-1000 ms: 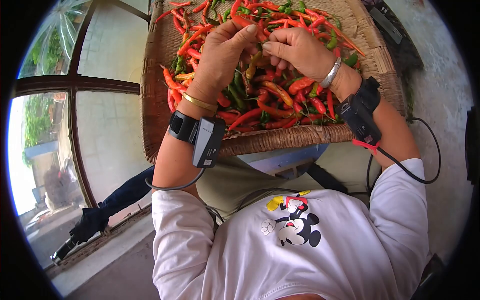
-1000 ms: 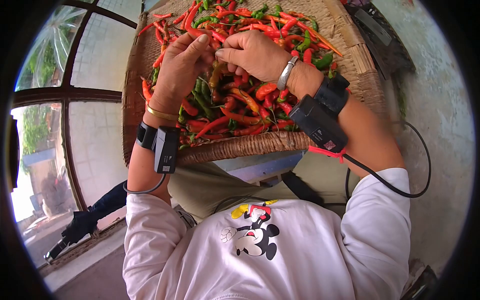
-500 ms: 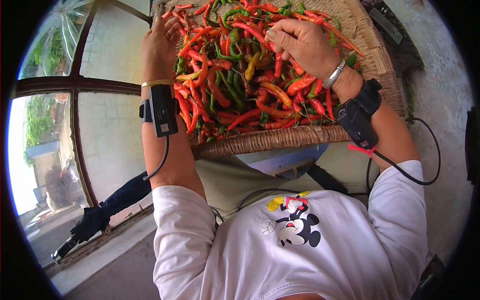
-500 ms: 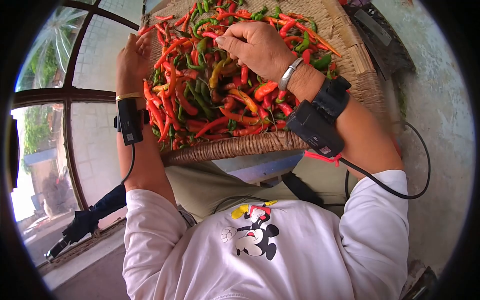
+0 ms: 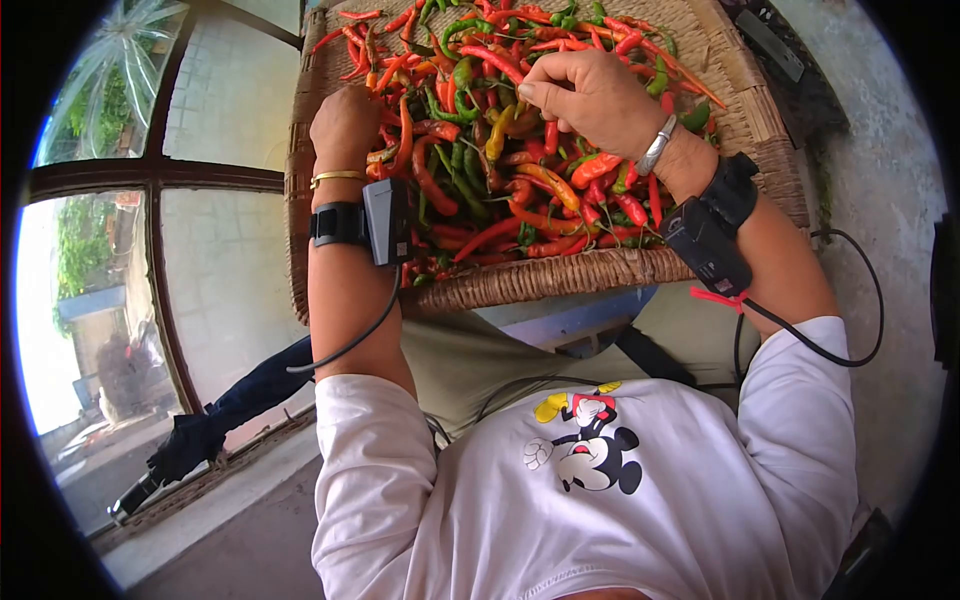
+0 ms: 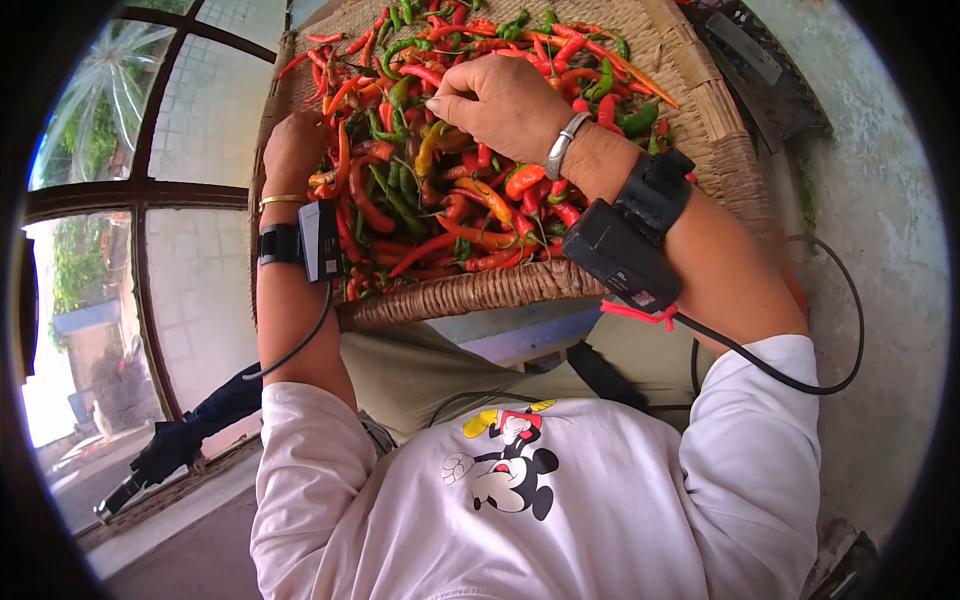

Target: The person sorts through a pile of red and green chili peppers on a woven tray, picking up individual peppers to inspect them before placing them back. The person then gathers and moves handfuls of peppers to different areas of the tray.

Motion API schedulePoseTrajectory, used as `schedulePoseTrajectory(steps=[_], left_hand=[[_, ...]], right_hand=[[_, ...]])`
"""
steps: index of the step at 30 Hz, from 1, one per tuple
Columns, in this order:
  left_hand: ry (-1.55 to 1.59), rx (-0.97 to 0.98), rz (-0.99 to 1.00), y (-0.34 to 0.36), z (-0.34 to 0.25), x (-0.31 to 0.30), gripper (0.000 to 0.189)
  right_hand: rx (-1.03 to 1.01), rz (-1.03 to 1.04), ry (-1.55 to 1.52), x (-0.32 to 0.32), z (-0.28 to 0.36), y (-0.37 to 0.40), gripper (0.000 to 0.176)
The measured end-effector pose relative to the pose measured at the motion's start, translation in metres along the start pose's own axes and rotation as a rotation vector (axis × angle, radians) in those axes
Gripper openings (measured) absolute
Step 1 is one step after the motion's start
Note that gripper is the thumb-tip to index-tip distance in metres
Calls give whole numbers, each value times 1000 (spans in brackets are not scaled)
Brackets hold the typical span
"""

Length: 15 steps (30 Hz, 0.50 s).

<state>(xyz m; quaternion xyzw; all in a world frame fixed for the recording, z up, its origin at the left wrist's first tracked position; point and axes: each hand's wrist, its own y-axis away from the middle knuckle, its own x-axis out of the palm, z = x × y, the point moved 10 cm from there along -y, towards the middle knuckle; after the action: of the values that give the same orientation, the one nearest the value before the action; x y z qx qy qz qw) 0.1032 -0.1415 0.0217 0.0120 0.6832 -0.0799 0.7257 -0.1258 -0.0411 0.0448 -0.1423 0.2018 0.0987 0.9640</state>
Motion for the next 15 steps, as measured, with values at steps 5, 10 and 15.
schedulePoseTrajectory(steps=[5, 10, 15], left_hand=[[228, 100, -27, -3, -8, -14, 29], [1889, 90, 254, 14, -47, -31, 32], [1887, 107, 291, 47, -109, -41, 33]], right_hand=[[-13, 53, 9, 4, -1, 0, 20], [5, 77, 107, 5, -3, -1, 21], [-20, 61, -64, 12, 4, 2, 22]])
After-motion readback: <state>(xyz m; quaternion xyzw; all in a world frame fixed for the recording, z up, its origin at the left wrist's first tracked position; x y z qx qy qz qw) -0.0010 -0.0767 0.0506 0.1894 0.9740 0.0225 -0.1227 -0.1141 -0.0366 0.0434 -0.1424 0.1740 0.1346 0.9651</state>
